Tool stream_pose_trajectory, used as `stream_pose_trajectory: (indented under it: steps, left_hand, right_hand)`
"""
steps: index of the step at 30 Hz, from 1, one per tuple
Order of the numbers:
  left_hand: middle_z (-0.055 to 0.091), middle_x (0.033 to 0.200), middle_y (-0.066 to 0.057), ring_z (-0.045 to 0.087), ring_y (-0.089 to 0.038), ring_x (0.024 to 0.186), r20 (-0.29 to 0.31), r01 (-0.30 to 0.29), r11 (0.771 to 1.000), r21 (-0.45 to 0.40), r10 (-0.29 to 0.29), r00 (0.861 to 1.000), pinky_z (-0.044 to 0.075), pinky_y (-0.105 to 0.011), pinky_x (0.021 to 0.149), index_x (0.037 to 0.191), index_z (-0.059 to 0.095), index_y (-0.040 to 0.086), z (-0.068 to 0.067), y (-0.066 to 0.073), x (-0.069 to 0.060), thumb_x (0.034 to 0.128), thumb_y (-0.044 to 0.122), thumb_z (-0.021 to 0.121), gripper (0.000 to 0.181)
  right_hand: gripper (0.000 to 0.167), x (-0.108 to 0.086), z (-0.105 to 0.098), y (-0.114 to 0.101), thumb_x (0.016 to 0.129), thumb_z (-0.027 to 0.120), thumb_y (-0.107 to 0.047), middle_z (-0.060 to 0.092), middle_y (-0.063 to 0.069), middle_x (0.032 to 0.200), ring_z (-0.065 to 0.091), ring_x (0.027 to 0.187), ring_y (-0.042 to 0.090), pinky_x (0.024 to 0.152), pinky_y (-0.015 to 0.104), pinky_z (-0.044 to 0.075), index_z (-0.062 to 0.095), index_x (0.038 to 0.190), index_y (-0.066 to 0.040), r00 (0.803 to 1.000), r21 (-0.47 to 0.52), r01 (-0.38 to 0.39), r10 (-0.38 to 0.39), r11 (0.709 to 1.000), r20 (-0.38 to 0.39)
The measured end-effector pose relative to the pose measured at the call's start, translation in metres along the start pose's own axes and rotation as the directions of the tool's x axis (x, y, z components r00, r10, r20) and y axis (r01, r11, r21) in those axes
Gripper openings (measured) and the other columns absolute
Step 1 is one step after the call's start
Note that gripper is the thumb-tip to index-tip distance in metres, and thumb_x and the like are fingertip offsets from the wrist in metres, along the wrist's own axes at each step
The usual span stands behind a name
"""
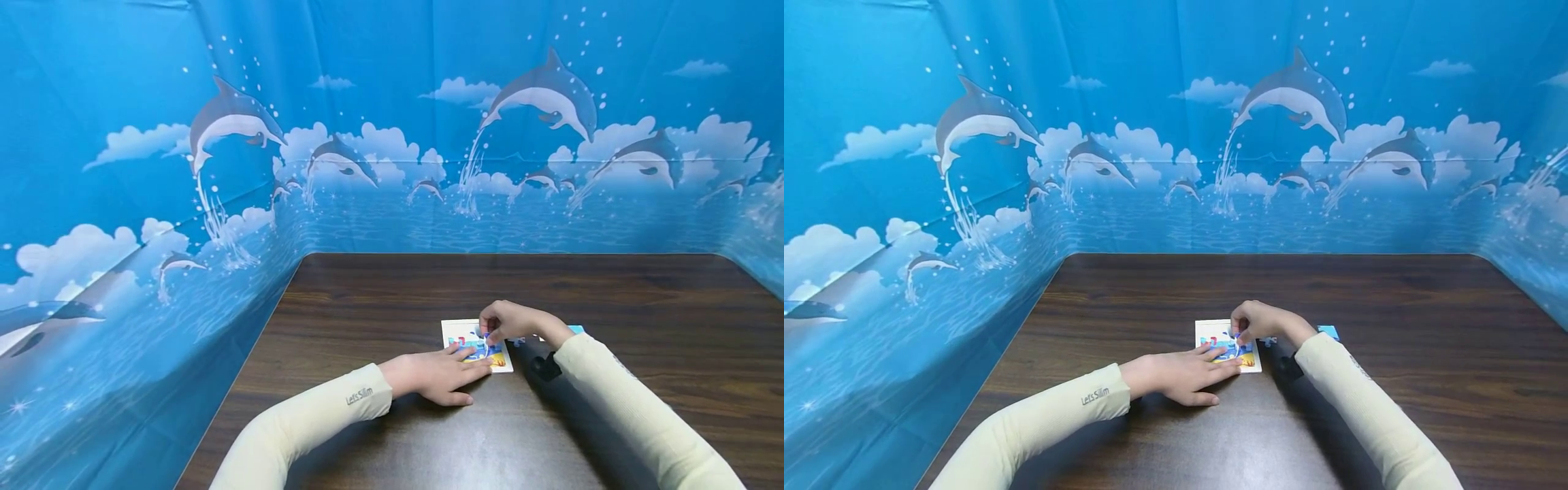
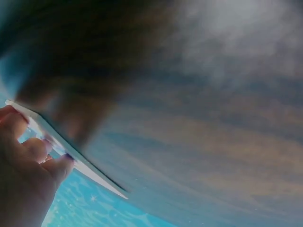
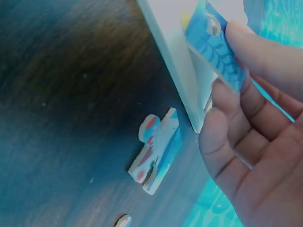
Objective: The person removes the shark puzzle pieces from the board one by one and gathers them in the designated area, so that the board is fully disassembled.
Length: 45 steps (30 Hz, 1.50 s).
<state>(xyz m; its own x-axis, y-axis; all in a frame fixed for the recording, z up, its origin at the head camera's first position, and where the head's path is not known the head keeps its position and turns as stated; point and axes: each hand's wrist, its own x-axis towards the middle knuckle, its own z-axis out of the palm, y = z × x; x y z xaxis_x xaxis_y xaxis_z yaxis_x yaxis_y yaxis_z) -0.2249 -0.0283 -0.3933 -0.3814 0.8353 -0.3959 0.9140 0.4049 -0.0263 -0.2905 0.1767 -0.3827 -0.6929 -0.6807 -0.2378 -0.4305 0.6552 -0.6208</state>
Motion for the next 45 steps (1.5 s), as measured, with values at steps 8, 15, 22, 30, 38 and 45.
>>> stream_pose_trajectory:
  steps: [8,15,22,30,38,45]
  left_hand:
    - [0.010,0.160,0.004,0.007,-0.011,0.148,-0.007,-0.009,1.000,-0.003,0.009,1.000,0.012,-0.044,0.119,0.153,0.012,0.017,0.014,-0.001,0.001,0.1002,0.043,0.035,0.062]
    - [0.012,0.160,0.002,0.008,-0.012,0.148,-0.012,-0.004,0.999,0.033,0.004,1.000,0.013,-0.044,0.119,0.152,0.013,0.016,0.021,0.000,0.004,0.1000,0.042,0.036,0.063]
    - [0.013,0.160,0.002,0.010,-0.012,0.148,-0.011,-0.006,0.999,0.036,0.007,1.000,0.015,-0.045,0.118,0.152,0.014,0.016,0.018,0.002,0.001,0.0995,0.043,0.037,0.063]
    - [0.013,0.160,0.003,0.010,-0.013,0.148,-0.029,-0.021,0.999,0.024,0.022,0.999,0.014,-0.045,0.118,0.152,0.015,0.016,0.020,0.001,-0.001,0.0997,0.042,0.037,0.063]
    - [0.012,0.160,0.003,0.010,-0.012,0.148,-0.026,-0.012,1.000,0.002,0.012,1.000,0.014,-0.045,0.119,0.152,0.015,0.016,0.017,0.002,-0.002,0.0996,0.042,0.037,0.063]
    - [0.012,0.160,0.003,0.010,-0.011,0.147,-0.039,-0.012,1.000,0.002,0.013,0.999,0.014,-0.045,0.119,0.152,0.014,0.016,0.014,0.003,-0.002,0.0994,0.041,0.038,0.063]
  right_hand:
    - [0.005,0.005,0.009,0.003,0.083,0.068,-0.003,0.060,0.000,0.075,0.048,0.066,0.007,0.061,0.021,0.044,0.064,0.085,-0.003,1.000,-0.038,-0.001,0.000,0.999,-0.028]
    - [0.010,0.005,0.012,0.007,0.080,0.070,-0.002,0.056,-0.002,0.071,0.046,0.063,0.007,0.059,0.021,0.041,0.061,0.078,-0.006,0.998,-0.022,0.007,-0.008,1.000,-0.070]
    - [0.007,-0.005,0.001,0.007,0.082,0.068,-0.003,0.058,0.001,0.073,0.046,0.064,0.008,0.060,0.023,0.042,0.061,0.080,-0.002,0.996,0.076,0.021,-0.015,0.997,-0.083]
    - [0.007,-0.034,-0.015,0.017,0.081,0.069,-0.002,0.057,-0.001,0.072,0.047,0.063,0.008,0.058,0.027,0.044,0.063,0.084,-0.001,0.994,0.150,-0.106,0.110,0.983,-0.019]
    - [0.016,-0.066,-0.025,0.037,0.080,0.071,-0.006,0.055,0.000,0.072,0.048,0.061,0.007,0.056,0.028,0.045,0.058,0.086,0.001,0.991,0.157,-0.129,0.131,0.979,-0.006]
    - [0.017,-0.092,-0.027,0.053,0.080,0.071,-0.006,0.056,0.000,0.072,0.049,0.062,0.006,0.059,0.027,0.046,0.058,0.085,0.004,0.989,0.202,-0.145,0.146,0.969,0.010]
